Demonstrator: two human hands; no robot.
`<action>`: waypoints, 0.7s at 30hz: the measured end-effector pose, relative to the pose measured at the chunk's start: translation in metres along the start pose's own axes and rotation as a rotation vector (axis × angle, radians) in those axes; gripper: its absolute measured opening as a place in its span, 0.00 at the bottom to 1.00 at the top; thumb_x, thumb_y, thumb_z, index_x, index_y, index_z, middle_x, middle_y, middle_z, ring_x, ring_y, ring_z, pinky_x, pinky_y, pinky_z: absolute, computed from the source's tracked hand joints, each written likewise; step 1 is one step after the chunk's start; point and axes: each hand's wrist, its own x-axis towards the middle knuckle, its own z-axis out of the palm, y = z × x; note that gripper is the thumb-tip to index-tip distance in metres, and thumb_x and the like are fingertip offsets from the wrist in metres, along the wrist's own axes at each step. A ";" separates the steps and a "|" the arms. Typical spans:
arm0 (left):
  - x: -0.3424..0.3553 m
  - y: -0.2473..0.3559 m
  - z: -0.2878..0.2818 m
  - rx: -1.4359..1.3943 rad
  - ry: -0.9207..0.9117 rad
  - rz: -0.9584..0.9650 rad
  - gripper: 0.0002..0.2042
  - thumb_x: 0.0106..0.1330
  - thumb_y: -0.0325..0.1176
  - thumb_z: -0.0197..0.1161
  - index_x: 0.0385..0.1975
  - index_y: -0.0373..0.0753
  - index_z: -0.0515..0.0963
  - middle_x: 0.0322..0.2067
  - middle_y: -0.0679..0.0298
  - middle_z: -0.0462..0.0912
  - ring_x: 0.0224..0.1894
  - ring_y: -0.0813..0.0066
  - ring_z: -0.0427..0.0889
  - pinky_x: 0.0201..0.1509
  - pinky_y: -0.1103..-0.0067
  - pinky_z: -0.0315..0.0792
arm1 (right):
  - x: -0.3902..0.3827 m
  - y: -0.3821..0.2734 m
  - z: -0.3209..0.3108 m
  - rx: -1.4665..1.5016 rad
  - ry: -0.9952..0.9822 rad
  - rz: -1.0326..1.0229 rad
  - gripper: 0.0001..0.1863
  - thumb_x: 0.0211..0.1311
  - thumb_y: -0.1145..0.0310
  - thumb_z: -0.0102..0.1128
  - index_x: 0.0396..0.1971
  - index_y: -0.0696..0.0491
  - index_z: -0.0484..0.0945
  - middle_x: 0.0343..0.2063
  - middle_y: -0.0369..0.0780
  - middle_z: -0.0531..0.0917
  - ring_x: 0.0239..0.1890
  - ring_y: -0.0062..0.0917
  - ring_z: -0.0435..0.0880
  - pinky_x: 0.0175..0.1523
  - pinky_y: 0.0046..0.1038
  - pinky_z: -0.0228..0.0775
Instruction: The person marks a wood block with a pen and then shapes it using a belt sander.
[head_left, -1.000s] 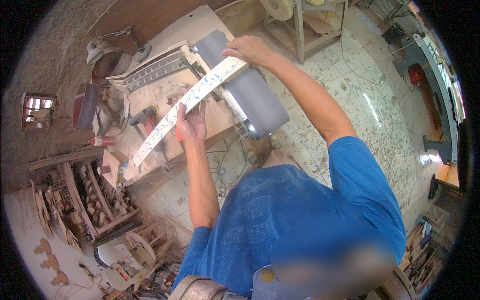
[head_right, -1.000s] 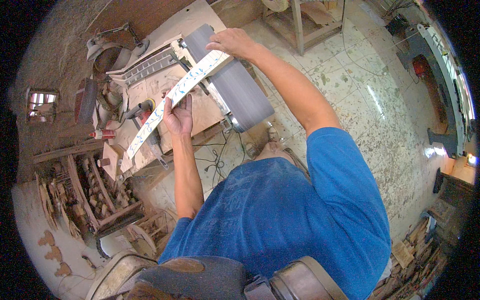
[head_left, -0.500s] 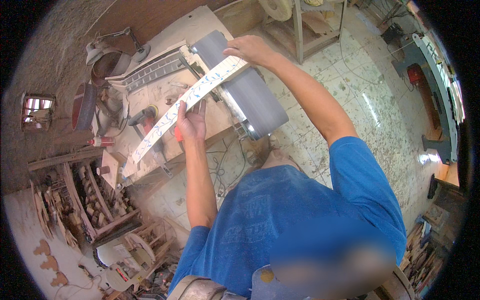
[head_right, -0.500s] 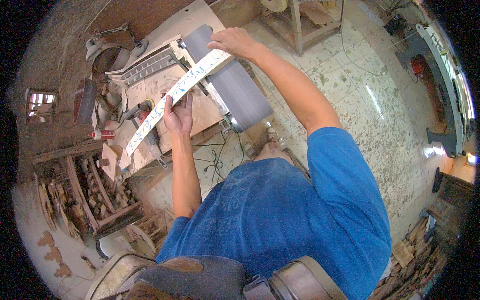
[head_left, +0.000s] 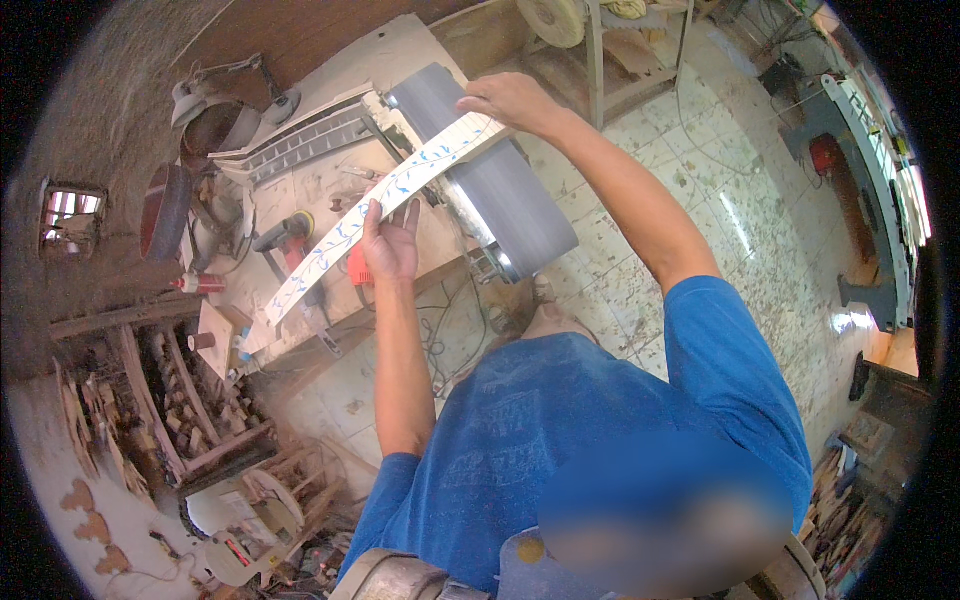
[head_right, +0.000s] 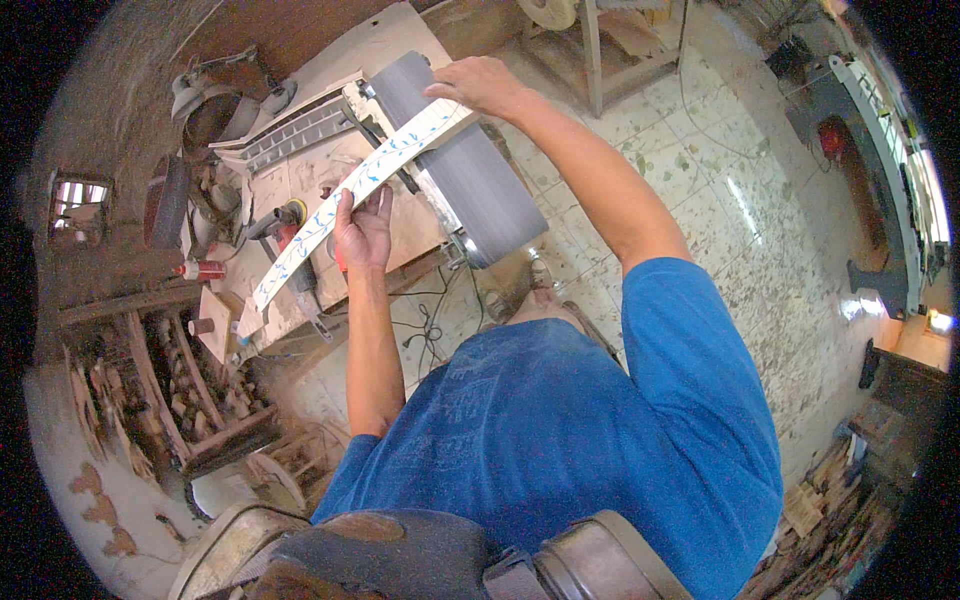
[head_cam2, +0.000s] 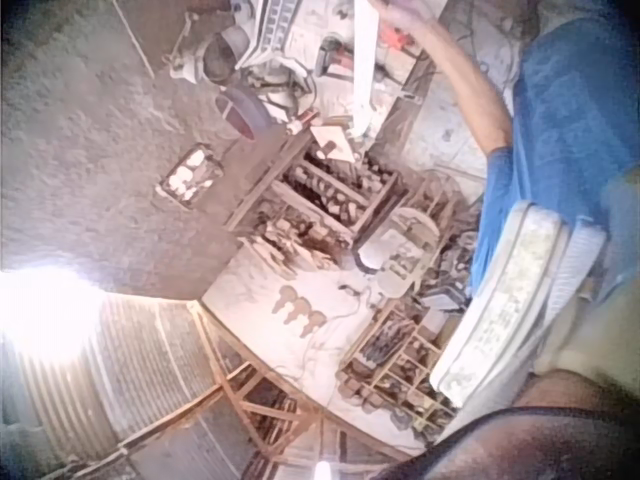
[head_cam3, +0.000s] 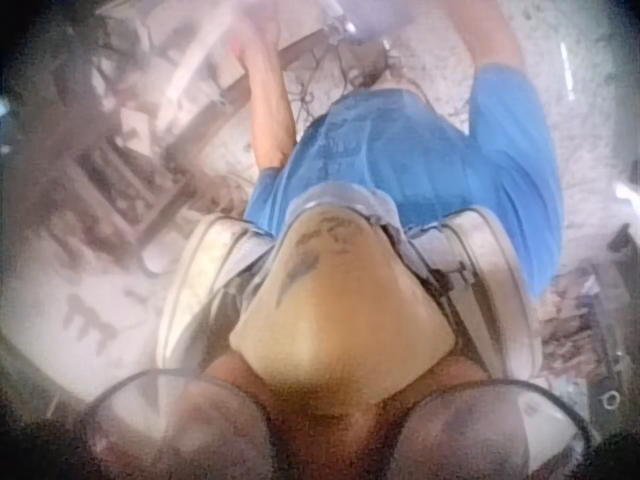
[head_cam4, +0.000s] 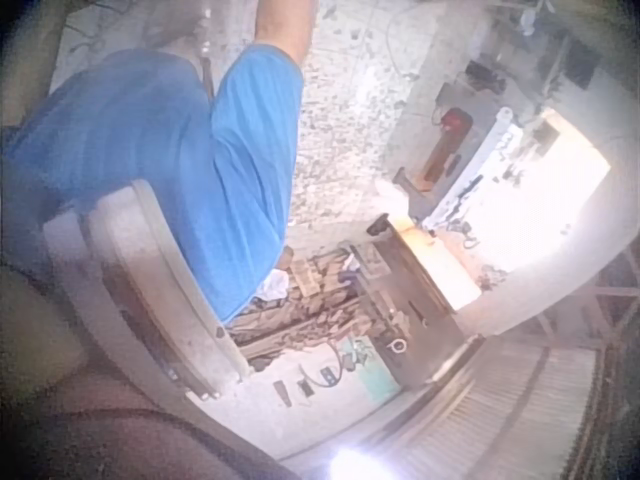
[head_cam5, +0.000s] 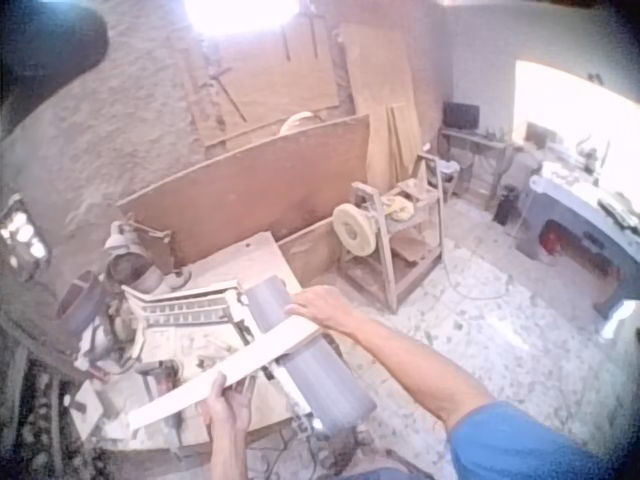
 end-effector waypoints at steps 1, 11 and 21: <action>0.000 -0.001 0.001 0.004 -0.006 -0.002 0.20 0.73 0.38 0.61 0.63 0.44 0.71 0.63 0.62 0.76 0.61 0.62 0.76 0.73 0.56 0.64 | 0.000 0.000 -0.001 -0.015 -0.009 0.009 0.26 0.70 0.40 0.50 0.33 0.49 0.81 0.33 0.44 0.86 0.39 0.46 0.85 0.42 0.47 0.76; -0.002 -0.002 0.000 0.015 0.023 0.025 0.23 0.70 0.40 0.63 0.64 0.44 0.71 0.63 0.61 0.75 0.63 0.60 0.74 0.74 0.57 0.62 | -0.003 -0.003 0.002 0.006 -0.008 0.029 0.26 0.72 0.41 0.48 0.34 0.49 0.82 0.34 0.46 0.86 0.40 0.46 0.85 0.44 0.47 0.76; -0.008 0.012 0.001 0.001 0.030 0.054 0.27 0.71 0.37 0.60 0.68 0.39 0.63 0.65 0.57 0.73 0.68 0.58 0.69 0.75 0.56 0.60 | -0.002 -0.018 0.007 0.011 -0.057 0.044 0.28 0.72 0.39 0.47 0.35 0.50 0.82 0.35 0.46 0.86 0.41 0.47 0.85 0.44 0.48 0.76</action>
